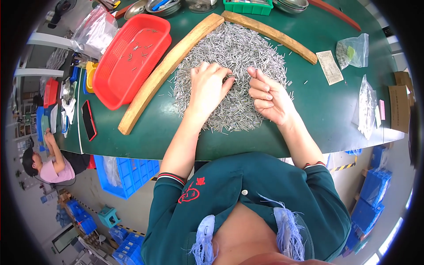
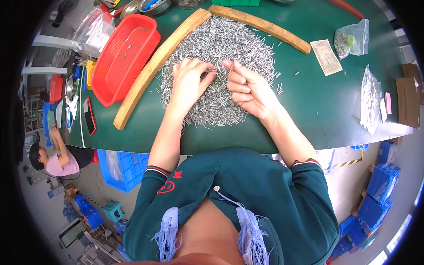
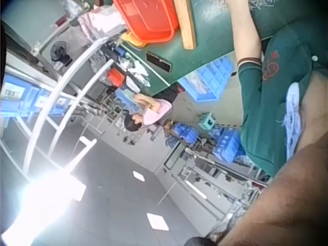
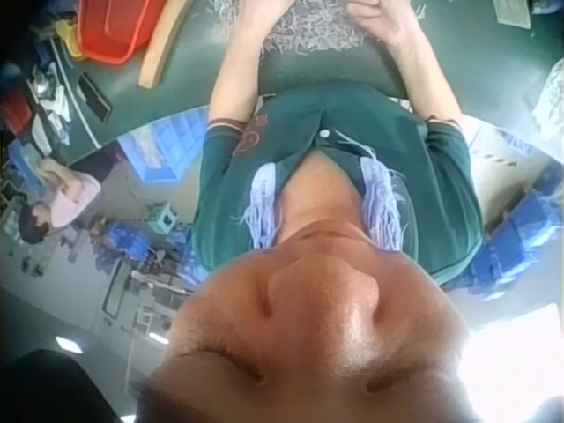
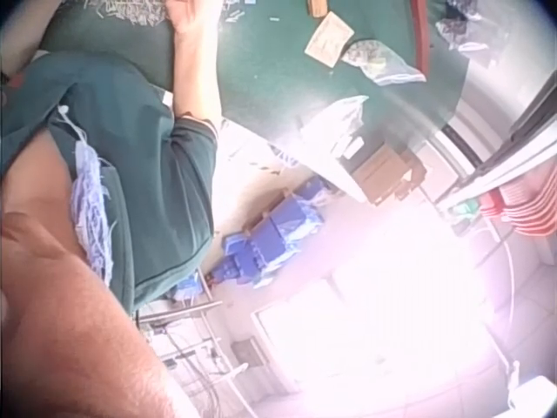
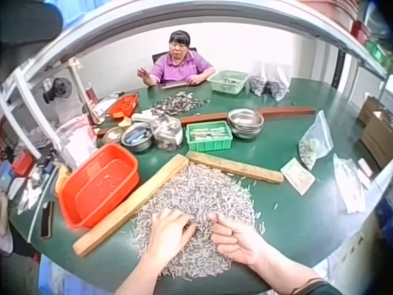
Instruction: Sorting and inspecting small metal pins at a workbench and placing them into a plastic bag.
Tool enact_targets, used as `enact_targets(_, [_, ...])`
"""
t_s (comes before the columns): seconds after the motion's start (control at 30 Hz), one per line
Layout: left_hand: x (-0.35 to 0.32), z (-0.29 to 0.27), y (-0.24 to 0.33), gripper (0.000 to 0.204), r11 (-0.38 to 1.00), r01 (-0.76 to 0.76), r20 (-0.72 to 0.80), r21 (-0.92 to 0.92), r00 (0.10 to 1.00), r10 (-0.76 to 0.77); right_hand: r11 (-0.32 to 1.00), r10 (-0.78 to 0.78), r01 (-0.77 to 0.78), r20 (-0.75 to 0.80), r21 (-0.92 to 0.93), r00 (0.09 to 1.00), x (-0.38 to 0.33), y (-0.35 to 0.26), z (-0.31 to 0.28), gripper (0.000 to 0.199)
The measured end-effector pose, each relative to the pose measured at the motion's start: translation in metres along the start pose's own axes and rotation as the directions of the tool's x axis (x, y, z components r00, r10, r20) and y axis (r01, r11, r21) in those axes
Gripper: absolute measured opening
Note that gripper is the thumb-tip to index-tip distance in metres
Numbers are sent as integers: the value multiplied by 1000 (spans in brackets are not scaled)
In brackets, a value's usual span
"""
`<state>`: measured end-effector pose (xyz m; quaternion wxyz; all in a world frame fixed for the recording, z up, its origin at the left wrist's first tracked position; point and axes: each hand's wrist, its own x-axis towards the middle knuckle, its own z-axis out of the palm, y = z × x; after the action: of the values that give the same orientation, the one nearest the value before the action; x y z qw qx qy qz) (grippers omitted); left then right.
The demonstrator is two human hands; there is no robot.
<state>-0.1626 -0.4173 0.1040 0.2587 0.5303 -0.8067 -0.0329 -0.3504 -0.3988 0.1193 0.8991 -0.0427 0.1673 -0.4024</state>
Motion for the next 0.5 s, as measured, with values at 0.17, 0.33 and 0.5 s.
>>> enact_targets(0.17, [-1,-6,2,14,985,-24,-72,-172,997,11,984,-46,24,-123,-174,991,-3,0,4,26])
enact_targets(0.33, [0,-7,9,12,892,12,-151,-453,984,-90,918,-118,52,-146,-394,982,-4,3,6,27])
enact_targets(0.5, [-4,-7,13,15,791,38,-153,-611,974,-166,786,-194,44,-177,-616,965,-2,9,8,26])
